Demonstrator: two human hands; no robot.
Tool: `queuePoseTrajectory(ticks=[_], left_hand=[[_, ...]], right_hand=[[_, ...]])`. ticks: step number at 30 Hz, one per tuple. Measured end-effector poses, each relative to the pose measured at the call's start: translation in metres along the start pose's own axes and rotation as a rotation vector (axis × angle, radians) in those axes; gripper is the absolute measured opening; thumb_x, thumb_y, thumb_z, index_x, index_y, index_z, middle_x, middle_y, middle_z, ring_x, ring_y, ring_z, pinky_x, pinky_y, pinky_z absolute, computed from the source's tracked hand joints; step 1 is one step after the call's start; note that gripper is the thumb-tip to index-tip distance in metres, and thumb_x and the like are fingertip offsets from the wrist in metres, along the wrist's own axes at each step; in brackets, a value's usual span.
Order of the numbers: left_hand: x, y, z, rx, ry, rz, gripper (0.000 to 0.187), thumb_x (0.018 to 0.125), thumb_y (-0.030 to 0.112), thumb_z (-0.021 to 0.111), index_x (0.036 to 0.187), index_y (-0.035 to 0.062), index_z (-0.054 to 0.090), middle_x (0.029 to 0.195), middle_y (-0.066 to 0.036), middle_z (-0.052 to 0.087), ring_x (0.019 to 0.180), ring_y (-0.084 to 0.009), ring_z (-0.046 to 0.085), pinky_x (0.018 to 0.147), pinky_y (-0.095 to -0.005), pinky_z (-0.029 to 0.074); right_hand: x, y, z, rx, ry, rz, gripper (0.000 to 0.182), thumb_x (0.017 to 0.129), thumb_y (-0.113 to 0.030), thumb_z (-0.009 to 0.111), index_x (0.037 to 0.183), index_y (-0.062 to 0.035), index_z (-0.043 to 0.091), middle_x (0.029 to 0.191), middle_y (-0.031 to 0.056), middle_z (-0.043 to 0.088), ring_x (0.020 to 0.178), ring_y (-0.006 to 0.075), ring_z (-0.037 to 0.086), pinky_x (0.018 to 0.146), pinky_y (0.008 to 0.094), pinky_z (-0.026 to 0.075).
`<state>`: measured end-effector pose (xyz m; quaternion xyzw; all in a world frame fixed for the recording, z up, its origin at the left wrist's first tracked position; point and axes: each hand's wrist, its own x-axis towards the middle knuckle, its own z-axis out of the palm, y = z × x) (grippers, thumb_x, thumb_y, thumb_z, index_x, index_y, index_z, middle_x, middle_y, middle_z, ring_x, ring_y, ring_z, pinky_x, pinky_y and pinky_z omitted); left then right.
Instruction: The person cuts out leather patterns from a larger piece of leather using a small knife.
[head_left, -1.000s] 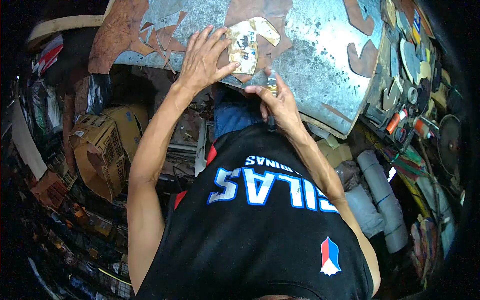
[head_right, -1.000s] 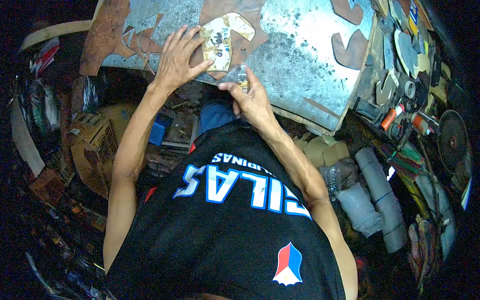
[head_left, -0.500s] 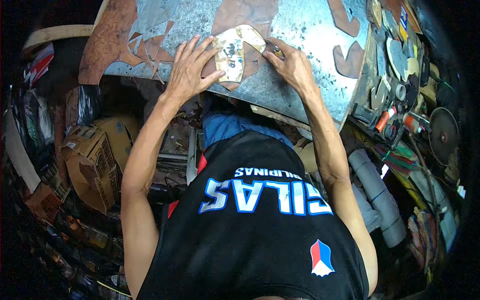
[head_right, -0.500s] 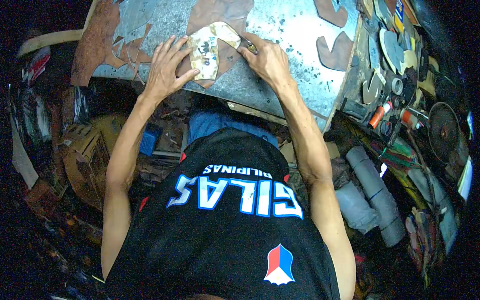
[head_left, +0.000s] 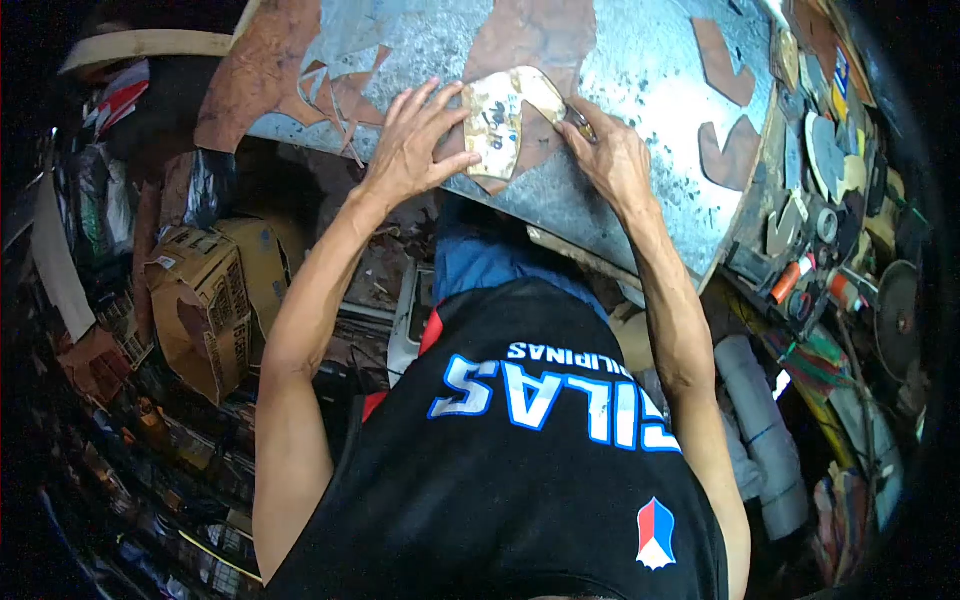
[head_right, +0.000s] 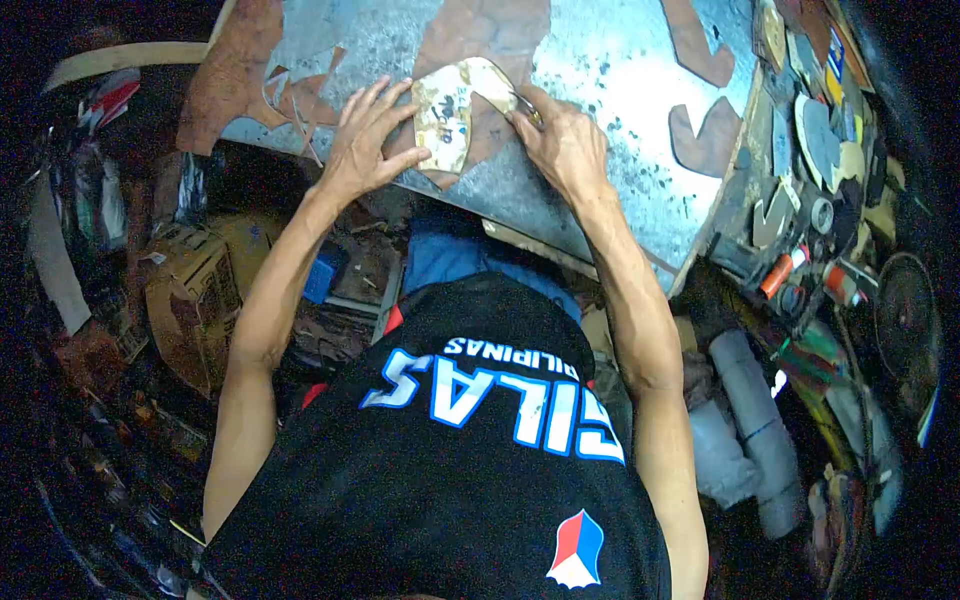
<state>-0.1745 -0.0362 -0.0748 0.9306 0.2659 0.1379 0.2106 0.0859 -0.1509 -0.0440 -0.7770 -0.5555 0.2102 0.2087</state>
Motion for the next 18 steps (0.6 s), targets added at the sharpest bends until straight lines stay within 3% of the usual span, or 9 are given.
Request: queuePoseTrajectory(ticks=[18], left_hand=[[-0.0009, 0.0001, 0.0007, 0.006, 0.001, 0.041, 0.061, 0.079, 0.046, 0.075, 0.125, 0.008, 0.061, 0.145, -0.012, 0.047, 0.139, -0.0352, 0.035, 0.114, -0.0544, 0.023]], right_hand=[[-0.0025, 0.0026, 0.0041, -0.058, -0.008, 0.003, 0.036, 0.091, -0.034, 0.063, 0.122, -0.0159, 0.064, 0.089, 0.0171, 0.072, 0.08, 0.0344, 0.07, 0.069, 0.0449, 0.056]])
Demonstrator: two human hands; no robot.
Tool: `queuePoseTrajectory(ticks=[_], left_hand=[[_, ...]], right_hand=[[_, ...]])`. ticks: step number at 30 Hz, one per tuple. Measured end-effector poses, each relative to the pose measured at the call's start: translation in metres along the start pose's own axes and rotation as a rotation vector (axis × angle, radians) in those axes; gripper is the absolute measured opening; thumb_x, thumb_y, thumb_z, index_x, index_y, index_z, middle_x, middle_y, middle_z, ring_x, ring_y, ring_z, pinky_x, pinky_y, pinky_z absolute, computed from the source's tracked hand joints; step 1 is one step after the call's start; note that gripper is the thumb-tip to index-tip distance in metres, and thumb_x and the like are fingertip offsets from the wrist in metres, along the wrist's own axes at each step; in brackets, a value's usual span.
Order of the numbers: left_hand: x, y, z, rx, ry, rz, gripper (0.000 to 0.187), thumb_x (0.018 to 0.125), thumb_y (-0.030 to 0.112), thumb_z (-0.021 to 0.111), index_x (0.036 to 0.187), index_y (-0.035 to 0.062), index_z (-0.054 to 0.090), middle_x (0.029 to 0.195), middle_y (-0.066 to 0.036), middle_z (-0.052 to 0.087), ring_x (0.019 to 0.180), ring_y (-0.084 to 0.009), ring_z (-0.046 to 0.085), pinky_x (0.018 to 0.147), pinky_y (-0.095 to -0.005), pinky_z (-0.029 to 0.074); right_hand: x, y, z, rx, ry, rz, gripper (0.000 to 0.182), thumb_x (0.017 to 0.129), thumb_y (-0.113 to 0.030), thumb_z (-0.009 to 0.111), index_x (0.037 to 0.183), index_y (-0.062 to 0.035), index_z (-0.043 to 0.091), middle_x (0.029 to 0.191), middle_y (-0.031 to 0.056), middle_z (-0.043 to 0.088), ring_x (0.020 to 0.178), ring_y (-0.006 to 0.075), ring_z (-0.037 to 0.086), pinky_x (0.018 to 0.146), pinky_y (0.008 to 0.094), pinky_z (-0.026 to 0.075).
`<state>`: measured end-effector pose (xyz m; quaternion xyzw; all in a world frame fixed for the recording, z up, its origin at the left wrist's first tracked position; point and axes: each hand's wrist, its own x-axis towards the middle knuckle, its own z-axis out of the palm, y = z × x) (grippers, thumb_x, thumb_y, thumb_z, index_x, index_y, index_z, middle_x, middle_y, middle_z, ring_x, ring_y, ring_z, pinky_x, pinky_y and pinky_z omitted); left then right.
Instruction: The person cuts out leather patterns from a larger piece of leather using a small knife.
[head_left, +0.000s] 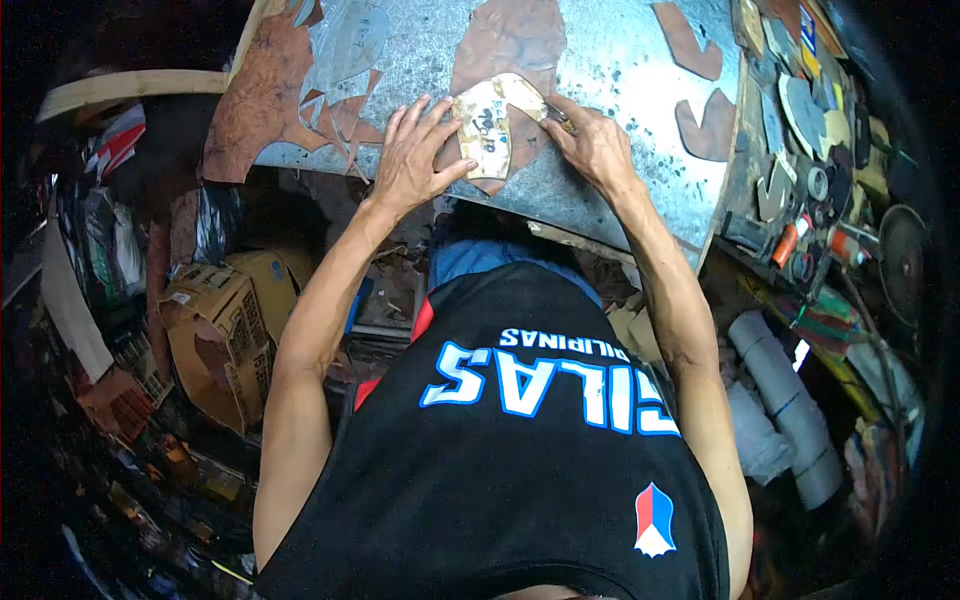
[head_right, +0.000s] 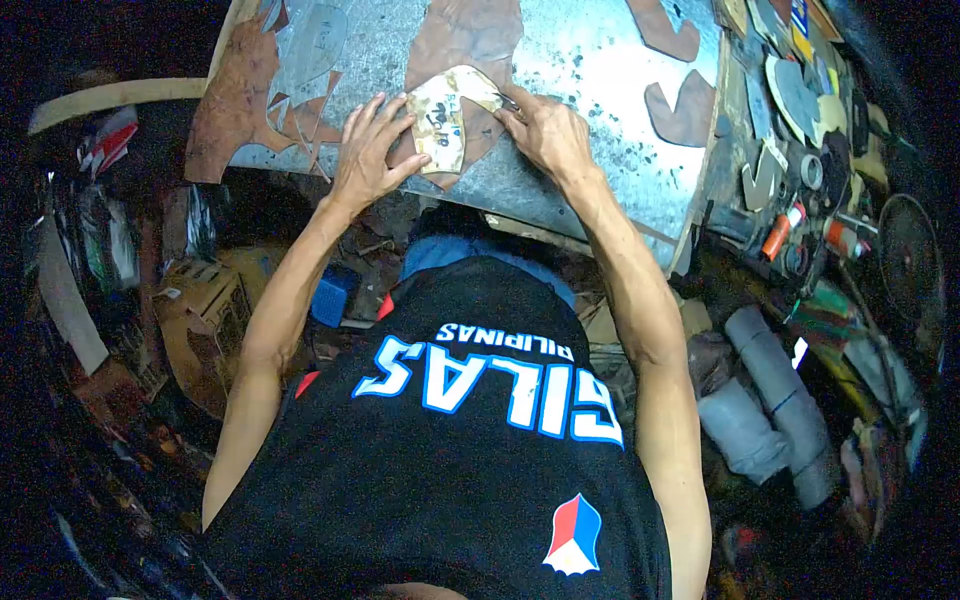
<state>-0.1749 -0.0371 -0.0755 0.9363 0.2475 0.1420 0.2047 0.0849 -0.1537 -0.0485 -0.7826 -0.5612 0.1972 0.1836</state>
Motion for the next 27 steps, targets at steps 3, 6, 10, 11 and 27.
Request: queuePoseTrajectory(ticks=[3, 6, 10, 11, 27], left_hand=[[0.0, -0.002, 0.001, -0.029, 0.028, 0.021, 0.06, 0.08, 0.046, 0.074, 0.124, 0.0071, 0.061, 0.145, -0.013, 0.048, 0.139, -0.0353, 0.035, 0.114, -0.0547, 0.023], [-0.002, -0.001, 0.002, -0.04, 0.032, 0.04, 0.058, 0.08, 0.045, 0.074, 0.122, 0.0067, 0.062, 0.145, -0.014, 0.047, 0.14, -0.0374, 0.033, 0.113, -0.0557, 0.023], [0.007, 0.011, -0.009, 0.009, 0.053, 0.022, 0.046, 0.082, 0.038, 0.073, 0.117, 0.0091, 0.066, 0.144, -0.015, 0.045, 0.139, -0.0411, 0.031, 0.112, -0.0575, 0.023], [0.012, 0.013, -0.014, 0.034, -0.007, 0.09, 0.039, 0.083, 0.035, 0.072, 0.113, 0.0104, 0.067, 0.143, -0.016, 0.046, 0.138, -0.0407, 0.032, 0.112, -0.0572, 0.024], [0.157, 0.017, -0.014, -0.365, -1.032, 0.047, 0.053, 0.09, 0.054, 0.053, 0.116, 0.0112, 0.069, 0.118, -0.014, 0.068, 0.104, -0.0302, 0.065, 0.088, -0.045, 0.051]], right_hand=[[-0.002, -0.002, 0.001, -0.008, 0.033, -0.026, 0.036, 0.091, -0.034, 0.063, 0.123, -0.0162, 0.063, 0.089, 0.0182, 0.072, 0.081, 0.0353, 0.07, 0.07, 0.0458, 0.056], [0.002, -0.002, -0.006, 0.019, -0.063, -0.014, 0.041, 0.093, -0.035, 0.061, 0.126, -0.0107, 0.06, 0.093, 0.0219, 0.071, 0.083, 0.0382, 0.07, 0.073, 0.048, 0.055], [-0.009, -0.018, -0.042, 0.047, 0.011, 0.139, 0.043, 0.095, -0.034, 0.058, 0.127, -0.004, 0.054, 0.092, 0.0273, 0.069, 0.086, 0.0428, 0.068, 0.075, 0.0502, 0.054], [-0.018, -0.031, -0.058, 0.002, -0.05, 0.217, 0.042, 0.096, -0.031, 0.055, 0.126, -0.0024, 0.053, 0.093, 0.0301, 0.068, 0.088, 0.0441, 0.068, 0.076, 0.0507, 0.054], [-0.016, -0.126, 0.055, -0.046, -0.029, 0.14, 0.052, 0.083, -0.013, 0.061, 0.134, -0.0106, 0.054, 0.112, 0.0271, 0.063, 0.098, 0.0433, 0.063, 0.085, 0.0502, 0.052]])
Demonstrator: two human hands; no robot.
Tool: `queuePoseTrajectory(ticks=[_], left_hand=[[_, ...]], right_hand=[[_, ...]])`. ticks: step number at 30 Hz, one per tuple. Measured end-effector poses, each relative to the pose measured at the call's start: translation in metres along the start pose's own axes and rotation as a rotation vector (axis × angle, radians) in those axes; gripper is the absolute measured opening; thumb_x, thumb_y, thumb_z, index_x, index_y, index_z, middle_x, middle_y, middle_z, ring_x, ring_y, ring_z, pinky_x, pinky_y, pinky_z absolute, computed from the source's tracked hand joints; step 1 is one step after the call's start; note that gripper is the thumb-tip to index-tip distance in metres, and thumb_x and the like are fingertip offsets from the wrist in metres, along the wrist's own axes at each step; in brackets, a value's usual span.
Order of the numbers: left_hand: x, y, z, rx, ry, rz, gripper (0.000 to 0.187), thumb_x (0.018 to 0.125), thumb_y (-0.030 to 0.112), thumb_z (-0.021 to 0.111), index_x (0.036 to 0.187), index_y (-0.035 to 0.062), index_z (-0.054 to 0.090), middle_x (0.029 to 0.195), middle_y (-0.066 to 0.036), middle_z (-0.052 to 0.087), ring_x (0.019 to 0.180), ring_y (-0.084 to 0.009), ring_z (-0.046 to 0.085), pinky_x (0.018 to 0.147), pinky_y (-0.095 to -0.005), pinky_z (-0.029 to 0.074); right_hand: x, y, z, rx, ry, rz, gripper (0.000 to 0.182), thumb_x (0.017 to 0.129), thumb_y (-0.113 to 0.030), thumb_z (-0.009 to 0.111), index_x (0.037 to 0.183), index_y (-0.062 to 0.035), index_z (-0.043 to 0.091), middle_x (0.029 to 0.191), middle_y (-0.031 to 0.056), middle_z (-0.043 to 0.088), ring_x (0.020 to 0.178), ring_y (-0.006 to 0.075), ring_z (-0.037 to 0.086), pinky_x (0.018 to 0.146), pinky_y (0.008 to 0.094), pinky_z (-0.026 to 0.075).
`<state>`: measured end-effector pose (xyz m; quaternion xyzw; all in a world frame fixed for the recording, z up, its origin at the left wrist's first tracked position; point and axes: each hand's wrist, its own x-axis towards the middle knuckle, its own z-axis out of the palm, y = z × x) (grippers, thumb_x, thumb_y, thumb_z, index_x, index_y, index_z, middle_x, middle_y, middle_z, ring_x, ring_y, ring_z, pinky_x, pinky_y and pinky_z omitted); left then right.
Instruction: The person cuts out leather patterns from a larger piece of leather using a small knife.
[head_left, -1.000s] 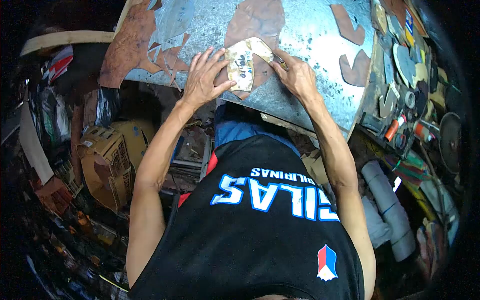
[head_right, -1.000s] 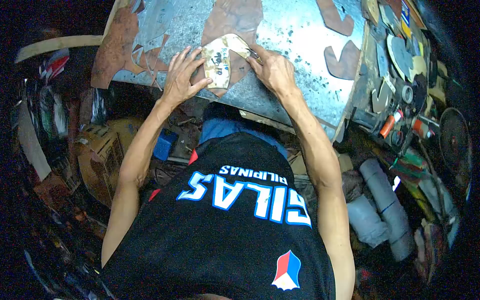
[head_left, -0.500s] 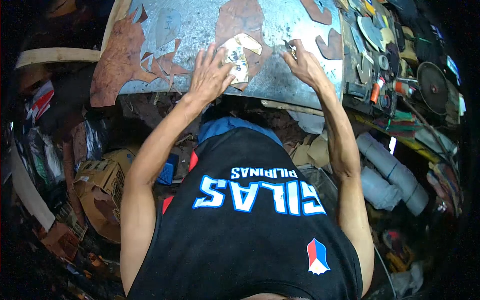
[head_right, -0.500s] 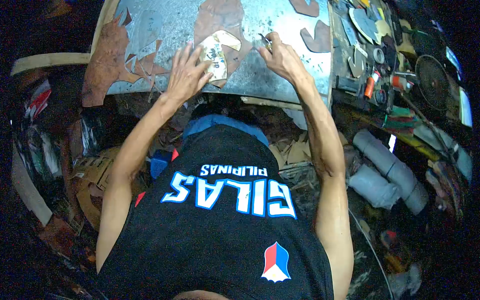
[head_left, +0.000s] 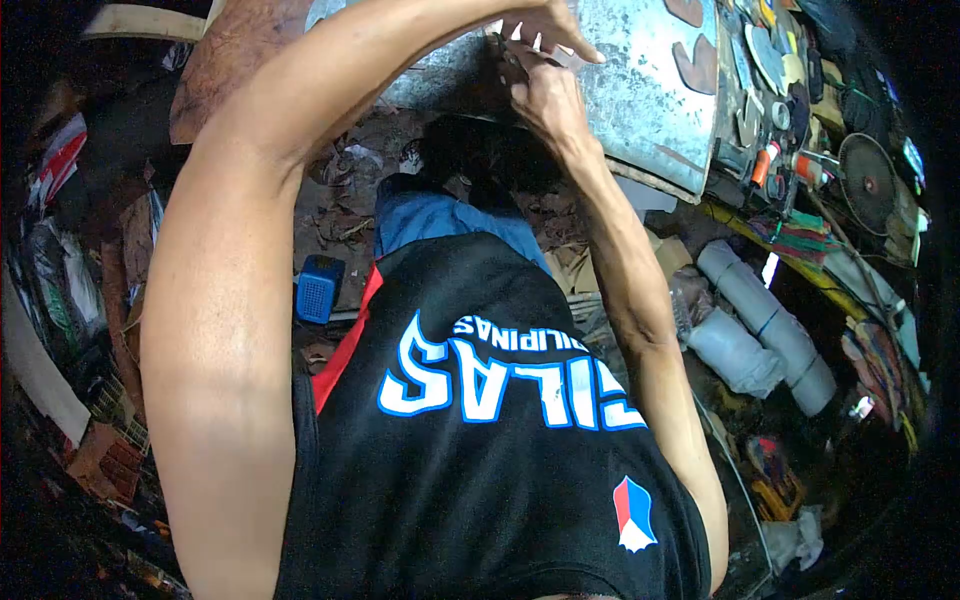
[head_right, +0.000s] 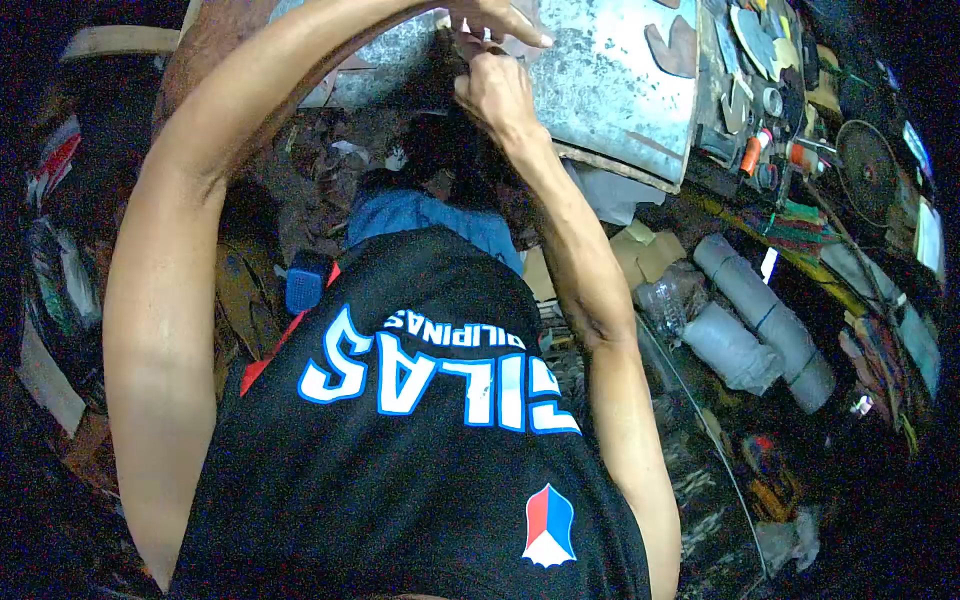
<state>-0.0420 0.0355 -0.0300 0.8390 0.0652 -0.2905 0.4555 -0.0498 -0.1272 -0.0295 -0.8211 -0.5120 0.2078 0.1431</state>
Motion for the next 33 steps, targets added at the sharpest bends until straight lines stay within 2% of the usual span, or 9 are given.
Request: queuePoseTrajectory(ticks=[6, 10, 12, 18, 21, 24, 30, 31, 33], left_hand=[[0.015, 0.001, 0.002, -0.014, -0.119, -0.002, 0.05, 0.09, 0.052, 0.053, 0.117, 0.012, 0.069, 0.119, -0.013, 0.067, 0.106, -0.0301, 0.065, 0.089, -0.0459, 0.05], [0.017, 0.001, 0.003, 0.002, -0.155, -0.001, 0.049, 0.091, 0.05, 0.053, 0.117, 0.0125, 0.068, 0.12, -0.012, 0.067, 0.106, -0.03, 0.064, 0.089, -0.0465, 0.05], [0.018, 0.001, 0.004, 0.014, -0.168, 0.0, 0.048, 0.091, 0.05, 0.053, 0.118, 0.0127, 0.068, 0.121, -0.012, 0.066, 0.107, -0.03, 0.064, 0.089, -0.0468, 0.05], [0.018, 0.003, 0.007, 0.065, -0.178, 0.004, 0.046, 0.091, 0.047, 0.053, 0.119, 0.0135, 0.068, 0.122, -0.011, 0.066, 0.108, -0.0298, 0.064, 0.09, -0.0477, 0.049], [0.019, 0.004, 0.01, 0.109, -0.17, -0.001, 0.045, 0.091, 0.046, 0.053, 0.119, 0.0138, 0.068, 0.123, -0.01, 0.066, 0.108, -0.0298, 0.064, 0.09, -0.0481, 0.049], [0.019, 0.004, 0.011, 0.162, -0.172, -0.009, 0.044, 0.091, 0.045, 0.053, 0.12, 0.0142, 0.067, 0.123, -0.01, 0.065, 0.109, -0.0297, 0.063, 0.091, -0.0486, 0.048], [0.013, -0.004, 0.018, 0.408, -0.22, -0.051, 0.042, 0.092, 0.043, 0.053, 0.12, 0.0149, 0.067, 0.125, -0.009, 0.065, 0.11, -0.0296, 0.063, 0.091, -0.0495, 0.048], [0.01, -0.007, 0.02, 0.506, -0.236, -0.052, 0.042, 0.092, 0.042, 0.053, 0.121, 0.015, 0.067, 0.125, -0.009, 0.065, 0.11, -0.0296, 0.063, 0.091, -0.0496, 0.048], [0.0, -0.016, 0.032, 0.673, -0.219, -0.046, 0.042, 0.092, 0.042, 0.053, 0.121, 0.0153, 0.067, 0.125, -0.009, 0.065, 0.111, -0.0295, 0.063, 0.092, -0.0499, 0.047]], right_hand=[[0.01, 0.001, 0.018, -0.093, 0.134, -0.084, 0.054, 0.084, -0.013, 0.062, 0.137, -0.0194, 0.053, 0.109, 0.0279, 0.063, 0.094, 0.0435, 0.064, 0.083, 0.0489, 0.053], [0.012, 0.0, 0.017, -0.095, 0.074, -0.08, 0.051, 0.086, -0.015, 0.061, 0.136, -0.0186, 0.054, 0.105, 0.0279, 0.064, 0.092, 0.0436, 0.064, 0.082, 0.0492, 0.052], [0.011, 0.0, 0.02, -0.094, 0.204, -0.149, 0.042, 0.089, -0.017, 0.059, 0.131, -0.0164, 0.058, 0.102, 0.0269, 0.065, 0.091, 0.0437, 0.064, 0.08, 0.0496, 0.052], [0.014, -0.002, 0.025, -0.109, 0.218, -0.096, 0.032, 0.091, -0.019, 0.057, 0.122, -0.0139, 0.064, 0.099, 0.0263, 0.066, 0.088, 0.0436, 0.065, 0.077, 0.0505, 0.052], [0.015, -0.006, 0.023, -0.063, 0.155, -0.009, 0.031, 0.091, -0.02, 0.058, 0.12, -0.014, 0.064, 0.099, 0.0254, 0.067, 0.086, 0.0434, 0.065, 0.075, 0.05, 0.052], [0.009, -0.002, 0.02, -0.065, 0.106, -0.04, 0.031, 0.09, -0.018, 0.058, 0.119, -0.0124, 0.065, 0.099, 0.0249, 0.067, 0.086, 0.043, 0.065, 0.074, 0.0492, 0.053], [-0.018, -0.004, 0.008, -0.099, -0.085, 0.117, 0.031, 0.087, -0.013, 0.059, 0.116, -0.0068, 0.065, 0.095, 0.027, 0.066, 0.088, 0.0425, 0.065, 0.075, 0.0478, 0.053], [-0.023, -0.004, 0.009, -0.099, -0.084, 0.118, 0.031, 0.087, -0.013, 0.059, 0.116, -0.0068, 0.065, 0.095, 0.027, 0.066, 0.088, 0.0425, 0.065, 0.075, 0.0478, 0.053], [-0.034, -0.003, 0.013, -0.026, 0.053, 0.054, 0.029, 0.087, -0.012, 0.06, 0.114, -0.0052, 0.066, 0.097, 0.0272, 0.066, 0.089, 0.0433, 0.065, 0.076, 0.0473, 0.053]])
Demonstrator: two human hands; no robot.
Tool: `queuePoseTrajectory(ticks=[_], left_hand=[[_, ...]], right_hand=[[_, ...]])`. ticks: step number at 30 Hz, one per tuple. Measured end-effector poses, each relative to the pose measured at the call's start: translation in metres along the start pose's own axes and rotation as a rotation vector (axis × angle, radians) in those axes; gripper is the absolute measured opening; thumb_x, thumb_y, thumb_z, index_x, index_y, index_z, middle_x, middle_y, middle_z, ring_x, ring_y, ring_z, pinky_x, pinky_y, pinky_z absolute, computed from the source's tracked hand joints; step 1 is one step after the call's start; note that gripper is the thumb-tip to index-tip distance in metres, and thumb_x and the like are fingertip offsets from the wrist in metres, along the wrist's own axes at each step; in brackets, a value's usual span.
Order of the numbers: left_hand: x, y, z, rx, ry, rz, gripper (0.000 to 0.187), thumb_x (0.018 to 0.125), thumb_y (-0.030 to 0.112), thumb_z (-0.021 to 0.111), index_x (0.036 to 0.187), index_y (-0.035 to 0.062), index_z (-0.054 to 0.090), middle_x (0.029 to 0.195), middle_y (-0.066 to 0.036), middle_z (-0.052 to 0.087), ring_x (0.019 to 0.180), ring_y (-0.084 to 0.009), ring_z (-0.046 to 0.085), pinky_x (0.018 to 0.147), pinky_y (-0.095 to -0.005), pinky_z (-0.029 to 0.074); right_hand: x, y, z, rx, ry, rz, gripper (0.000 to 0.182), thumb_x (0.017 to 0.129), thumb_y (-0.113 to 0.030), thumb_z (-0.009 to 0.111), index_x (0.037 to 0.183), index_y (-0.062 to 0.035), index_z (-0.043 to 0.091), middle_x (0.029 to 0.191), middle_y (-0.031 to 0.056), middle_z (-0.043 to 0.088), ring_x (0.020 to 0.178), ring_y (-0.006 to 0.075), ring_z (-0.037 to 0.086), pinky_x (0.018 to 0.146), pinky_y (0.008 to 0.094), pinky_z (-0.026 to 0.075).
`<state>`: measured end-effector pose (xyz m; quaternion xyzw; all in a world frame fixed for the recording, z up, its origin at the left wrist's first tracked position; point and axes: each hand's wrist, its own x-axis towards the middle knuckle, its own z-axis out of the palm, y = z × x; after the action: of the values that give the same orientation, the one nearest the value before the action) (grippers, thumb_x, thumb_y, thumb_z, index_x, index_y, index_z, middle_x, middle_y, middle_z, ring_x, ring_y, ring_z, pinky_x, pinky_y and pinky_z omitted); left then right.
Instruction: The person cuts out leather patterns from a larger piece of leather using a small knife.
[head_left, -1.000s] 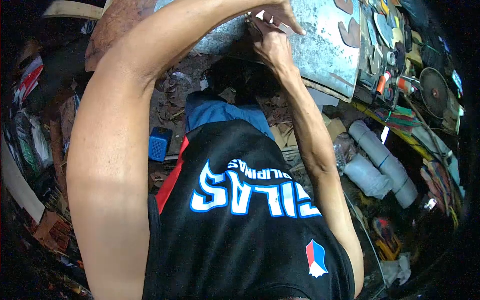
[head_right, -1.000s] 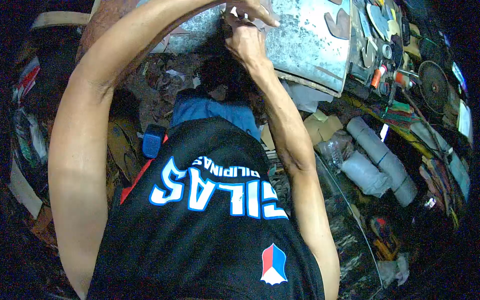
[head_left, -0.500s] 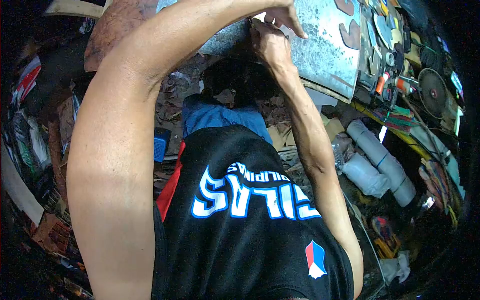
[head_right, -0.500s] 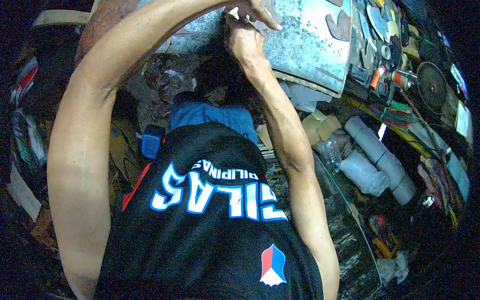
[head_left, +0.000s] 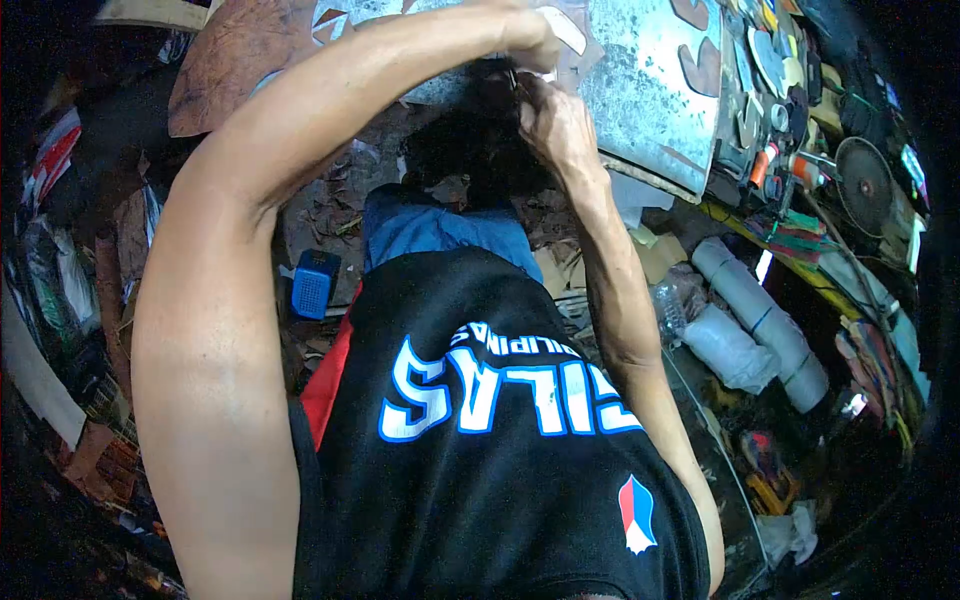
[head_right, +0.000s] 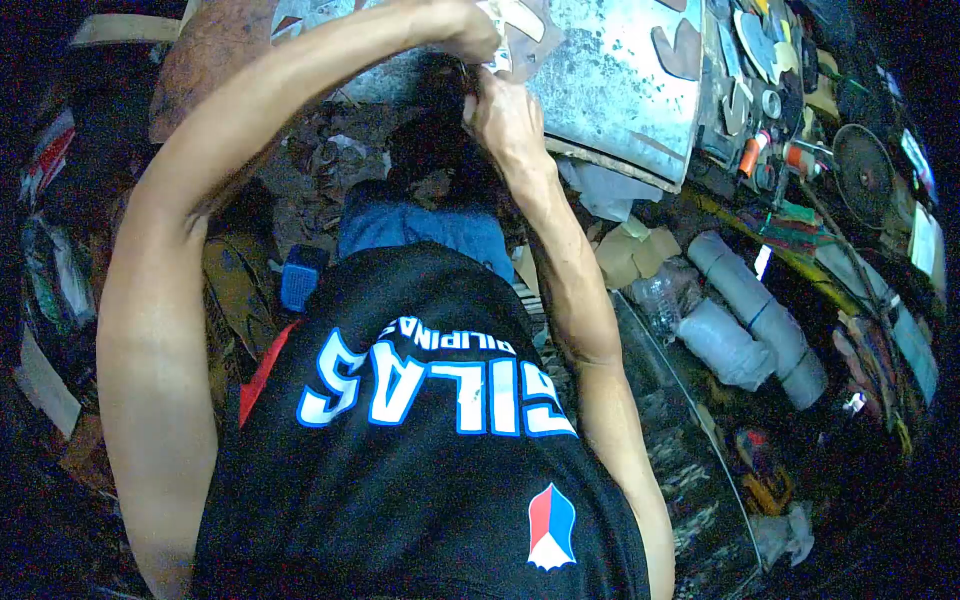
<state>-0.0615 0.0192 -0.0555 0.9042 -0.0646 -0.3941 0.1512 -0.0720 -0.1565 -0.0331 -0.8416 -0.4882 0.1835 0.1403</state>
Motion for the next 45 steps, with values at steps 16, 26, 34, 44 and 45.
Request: queuePoseTrajectory(ticks=[16, 26, 34, 44, 45], left_hand=[[-0.05, 0.025, 0.066, 0.076, 0.659, -0.104, 0.026, 0.085, 0.026, 0.066, 0.11, 0.0317, 0.07, 0.135, 0.004, 0.056, 0.119, -0.0278, 0.055, 0.099, -0.0507, 0.036], [-0.055, 0.023, 0.054, 0.063, 0.54, -0.086, 0.029, 0.09, 0.023, 0.054, 0.115, 0.0278, 0.068, 0.144, 0.001, 0.05, 0.125, -0.0295, 0.051, 0.104, -0.0543, 0.035], [-0.072, 0.022, 0.027, 0.052, 0.342, -0.025, 0.029, 0.089, 0.017, 0.055, 0.112, 0.0263, 0.069, 0.145, 0.003, 0.05, 0.124, -0.0239, 0.054, 0.101, -0.0512, 0.037], [-0.054, 0.029, 0.069, -0.117, 0.904, -0.119, 0.022, 0.073, 0.026, 0.075, 0.093, 0.0161, 0.073, 0.12, -0.005, 0.063, 0.115, -0.0299, 0.059, 0.094, -0.0476, 0.043], [-0.056, 0.029, 0.068, -0.149, 0.88, -0.152, 0.026, 0.074, 0.024, 0.076, 0.098, 0.0162, 0.071, 0.127, -0.007, 0.059, 0.12, -0.0281, 0.055, 0.096, -0.0473, 0.042]], right_hand=[[-0.048, -0.013, -0.015, 0.04, 0.04, 0.041, 0.024, 0.089, -0.018, 0.057, 0.11, -0.0092, 0.065, 0.101, 0.0204, 0.067, 0.089, 0.0427, 0.064, 0.077, 0.0505, 0.052], [-0.05, -0.011, -0.026, 0.105, -0.049, 0.09, 0.029, 0.089, -0.017, 0.06, 0.111, 0.0003, 0.066, 0.105, 0.0244, 0.067, 0.099, 0.0417, 0.064, 0.086, 0.0446, 0.05], [-0.028, -0.017, -0.021, 0.212, -0.005, -0.096, 0.024, 0.087, -0.016, 0.058, 0.106, -0.0028, 0.066, 0.101, 0.0249, 0.067, 0.094, 0.0419, 0.064, 0.081, 0.049, 0.051], [-0.031, 0.037, -0.067, 0.179, -0.292, -0.456, 0.028, 0.088, -0.013, 0.062, 0.116, -0.0104, 0.063, 0.104, 0.017, 0.066, 0.091, 0.0395, 0.065, 0.078, 0.0448, 0.054], [-0.017, 0.044, -0.072, 0.107, -0.321, -0.485, 0.029, 0.088, -0.012, 0.062, 0.117, -0.0147, 0.064, 0.103, 0.0133, 0.067, 0.088, 0.0385, 0.065, 0.073, 0.0445, 0.055]])
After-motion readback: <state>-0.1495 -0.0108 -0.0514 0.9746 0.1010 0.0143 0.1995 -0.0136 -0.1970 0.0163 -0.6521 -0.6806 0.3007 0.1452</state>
